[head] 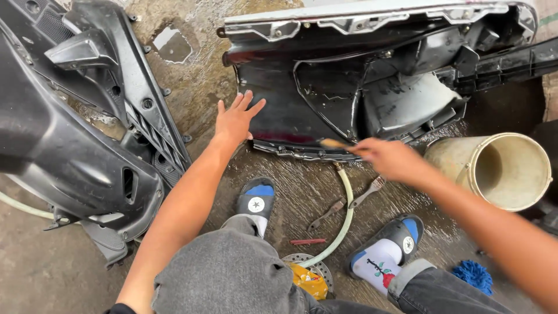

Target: Cleaning motorcycle plastic parts using a brush and a water hose

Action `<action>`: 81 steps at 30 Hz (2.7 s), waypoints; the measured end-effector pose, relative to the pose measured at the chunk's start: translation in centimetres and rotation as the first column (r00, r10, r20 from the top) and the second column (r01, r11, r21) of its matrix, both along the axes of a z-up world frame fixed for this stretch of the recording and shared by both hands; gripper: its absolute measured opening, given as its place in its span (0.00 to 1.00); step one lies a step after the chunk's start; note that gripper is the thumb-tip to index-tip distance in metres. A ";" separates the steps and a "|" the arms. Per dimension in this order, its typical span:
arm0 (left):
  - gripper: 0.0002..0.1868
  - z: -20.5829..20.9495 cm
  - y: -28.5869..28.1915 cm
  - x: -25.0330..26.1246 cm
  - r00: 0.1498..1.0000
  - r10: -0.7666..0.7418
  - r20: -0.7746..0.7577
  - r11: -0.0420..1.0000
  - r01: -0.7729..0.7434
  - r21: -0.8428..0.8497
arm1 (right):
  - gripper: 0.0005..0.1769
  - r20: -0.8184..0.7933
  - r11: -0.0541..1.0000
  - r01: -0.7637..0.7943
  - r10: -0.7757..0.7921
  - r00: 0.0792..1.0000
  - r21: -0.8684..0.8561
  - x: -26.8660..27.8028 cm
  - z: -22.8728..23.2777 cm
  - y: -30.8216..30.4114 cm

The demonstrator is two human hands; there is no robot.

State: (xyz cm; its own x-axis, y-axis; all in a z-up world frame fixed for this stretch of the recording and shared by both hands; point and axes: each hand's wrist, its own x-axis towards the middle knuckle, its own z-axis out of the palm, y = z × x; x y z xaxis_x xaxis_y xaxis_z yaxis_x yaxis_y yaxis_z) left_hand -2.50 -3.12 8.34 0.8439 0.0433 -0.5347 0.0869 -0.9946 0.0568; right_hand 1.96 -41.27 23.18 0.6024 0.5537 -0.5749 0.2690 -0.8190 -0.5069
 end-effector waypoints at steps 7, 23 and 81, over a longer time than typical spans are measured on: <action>0.59 1.2 0.3 -0.2 1.000 0.013 -0.019 0.999 -0.014 -0.029 | 0.22 0.093 0.994 -0.071 0.063 0.994 0.086 -3.4 -17.0 7.6; 0.60 -0.3 0.6 -0.2 1.000 -0.002 -0.014 0.999 0.002 -0.054 | 0.14 0.105 0.993 -0.027 0.015 0.994 0.111 -4.2 -20.1 8.4; 0.61 -0.2 0.4 0.0 1.000 -0.007 0.001 1.000 0.007 0.028 | 0.17 0.031 0.987 -0.019 0.014 0.999 0.161 -4.9 -16.9 11.1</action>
